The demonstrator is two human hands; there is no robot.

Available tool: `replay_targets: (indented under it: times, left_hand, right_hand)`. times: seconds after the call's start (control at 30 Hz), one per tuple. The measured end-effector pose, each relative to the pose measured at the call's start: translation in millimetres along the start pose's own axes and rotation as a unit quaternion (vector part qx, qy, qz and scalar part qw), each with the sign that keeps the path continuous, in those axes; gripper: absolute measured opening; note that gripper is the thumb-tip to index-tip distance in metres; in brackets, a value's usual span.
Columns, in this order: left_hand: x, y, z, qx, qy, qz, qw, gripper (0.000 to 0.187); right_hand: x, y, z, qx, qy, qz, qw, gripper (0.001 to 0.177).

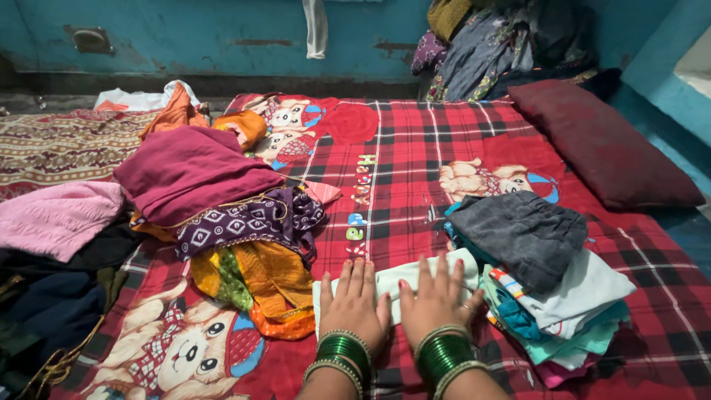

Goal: The person folds several small items of clothing, including t-shirts and denim shorts, by hand on a bed and places them into a stack.

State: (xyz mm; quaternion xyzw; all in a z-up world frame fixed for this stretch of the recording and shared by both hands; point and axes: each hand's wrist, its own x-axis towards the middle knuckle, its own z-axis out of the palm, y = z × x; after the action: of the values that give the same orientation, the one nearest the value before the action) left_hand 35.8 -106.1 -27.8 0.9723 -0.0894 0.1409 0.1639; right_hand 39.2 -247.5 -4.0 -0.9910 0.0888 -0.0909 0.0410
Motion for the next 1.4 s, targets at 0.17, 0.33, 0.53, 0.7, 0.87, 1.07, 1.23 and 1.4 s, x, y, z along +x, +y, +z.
replay_targets:
  times: [0.17, 0.33, 0.53, 0.7, 0.87, 1.07, 1.23, 1.4]
  left_hand:
    - [-0.2, 5.1, -15.2, -0.011, -0.001, -0.004, 1.0, 0.066]
    - [-0.3, 5.8, -18.6, 0.001, -0.006, 0.003, 1.0, 0.065]
    - [-0.7, 4.7, -17.0, -0.009, -0.005, -0.005, 1.0, 0.065]
    - [-0.9, 5.2, -16.3, -0.002, -0.009, -0.005, 1.0, 0.064]
    - [-0.9, 4.2, -13.6, -0.001, 0.01, -0.002, 1.0, 0.064]
    - [-0.1, 4.8, -14.6, -0.003, 0.011, 0.001, 1.0, 0.063]
    - [-2.7, 4.8, -13.6, 0.005, -0.004, -0.008, 1.0, 0.063]
    - [-0.8, 2.4, -10.9, 0.003, -0.002, -0.001, 1.0, 0.065]
  right_hand:
    - [10.3, 14.2, 17.1, 0.048, 0.052, 0.053, 0.996, 0.059]
    - [36.4, 14.8, 19.1, 0.159, 0.08, 0.114, 0.977, 0.05]
    - [41.0, 13.9, 12.5, 0.196, 0.161, -0.059, 0.965, 0.055]
    - [21.9, 4.1, 0.2, 0.114, 0.179, 0.08, 0.974, 0.061]
    - [19.0, 8.1, 5.9, 0.166, 0.123, 0.223, 0.953, 0.07]
    - [39.3, 9.7, -17.3, 0.158, 0.034, 0.256, 0.953, 0.063]
    - [25.5, -4.8, -26.3, 0.247, 0.096, 0.154, 0.952, 0.036]
    - [26.6, -28.5, -54.3, 0.267, 0.086, 0.033, 0.959, 0.04]
